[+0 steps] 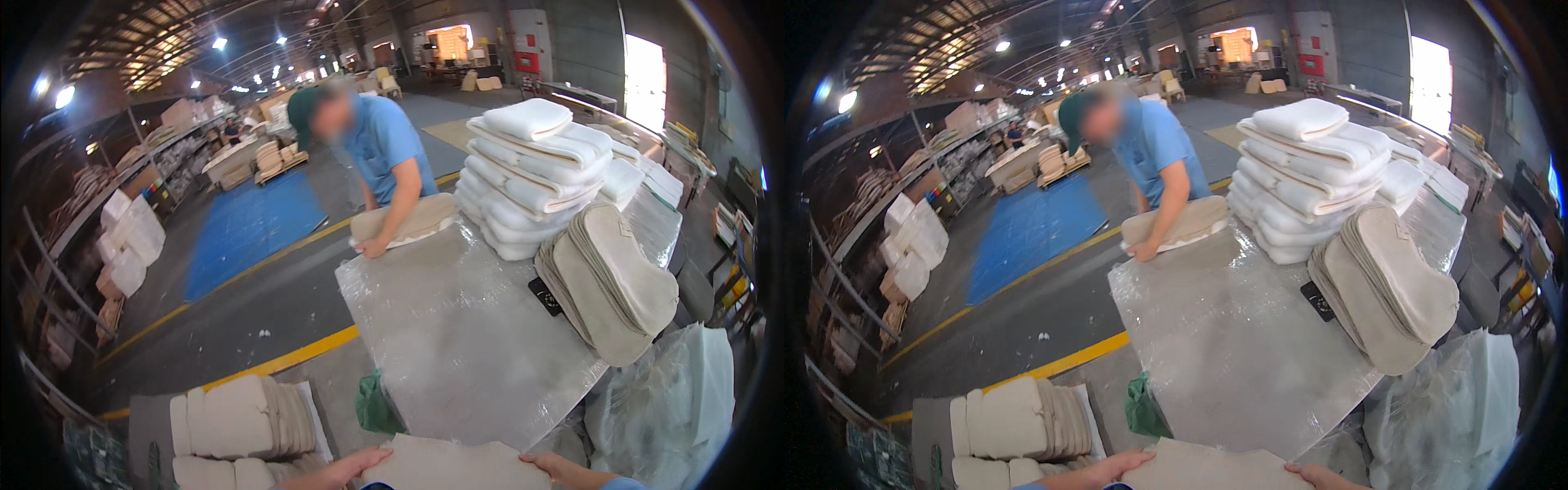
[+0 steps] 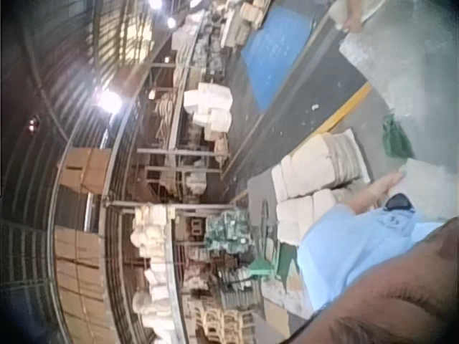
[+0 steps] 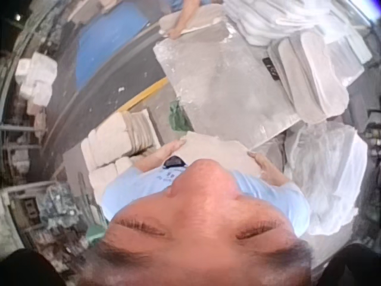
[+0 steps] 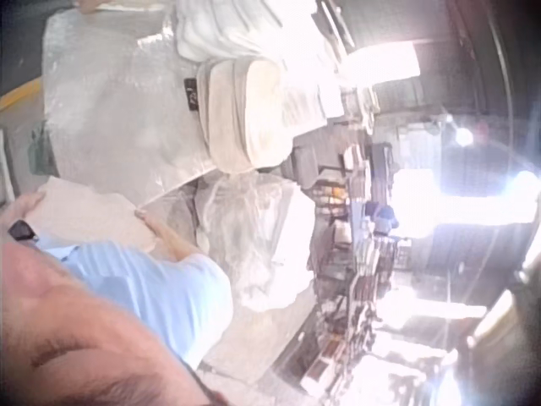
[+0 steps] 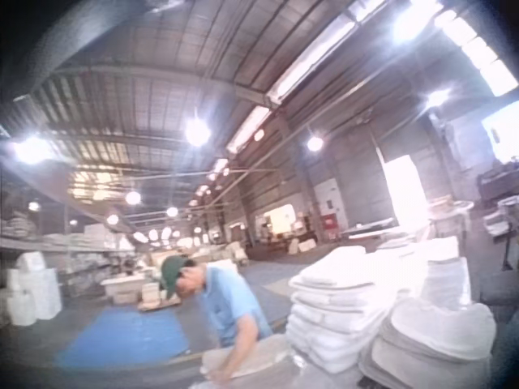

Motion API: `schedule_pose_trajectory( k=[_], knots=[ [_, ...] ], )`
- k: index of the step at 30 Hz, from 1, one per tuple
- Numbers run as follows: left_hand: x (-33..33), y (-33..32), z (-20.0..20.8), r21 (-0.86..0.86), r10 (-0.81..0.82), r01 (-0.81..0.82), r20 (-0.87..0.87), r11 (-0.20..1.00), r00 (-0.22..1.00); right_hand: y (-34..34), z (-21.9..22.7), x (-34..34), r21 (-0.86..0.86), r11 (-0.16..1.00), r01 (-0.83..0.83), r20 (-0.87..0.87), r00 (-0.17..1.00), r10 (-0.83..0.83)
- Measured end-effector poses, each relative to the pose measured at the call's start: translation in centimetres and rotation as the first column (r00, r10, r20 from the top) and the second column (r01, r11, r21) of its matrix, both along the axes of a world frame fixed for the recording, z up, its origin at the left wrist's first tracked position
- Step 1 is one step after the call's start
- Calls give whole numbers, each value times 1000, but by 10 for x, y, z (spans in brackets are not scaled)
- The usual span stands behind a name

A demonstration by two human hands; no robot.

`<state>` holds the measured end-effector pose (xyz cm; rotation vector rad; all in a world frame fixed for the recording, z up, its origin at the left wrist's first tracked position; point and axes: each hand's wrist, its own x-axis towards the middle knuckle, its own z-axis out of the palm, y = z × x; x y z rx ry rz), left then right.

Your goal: The person folds beige cushion covers and stacks them on a table. The person repeatedly picks up a cushion cover, folds it, and places it on a growing stack. Other workers are visible in the background performing similar tasks.

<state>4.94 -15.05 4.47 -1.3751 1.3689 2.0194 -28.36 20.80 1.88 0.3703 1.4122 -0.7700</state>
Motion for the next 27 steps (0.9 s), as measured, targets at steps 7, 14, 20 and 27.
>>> schedule_pose_trajectory(
  k=[7, 14, 20, 27],
  knots=[
    [23, 11, 38, 279, 236, -222, -18, 934, 972, -10, 30, 1, -14, 999, -33, 54, 998, 34],
    [68, 28, 62, 226, 147, -134, -43, 965, 988, -12, 88, 28, -198, 971, -132, 1, 991, 135],
    [57, 17, 56, 140, -49, 55, -44, 989, 998, -35, 103, 23, -210, 911, -354, -222, 925, 308],
    [20, 1, 17, -121, -150, 149, 4, 981, 989, -39, 101, 17, 126, 805, -580, -561, 627, 540]
  ],
)
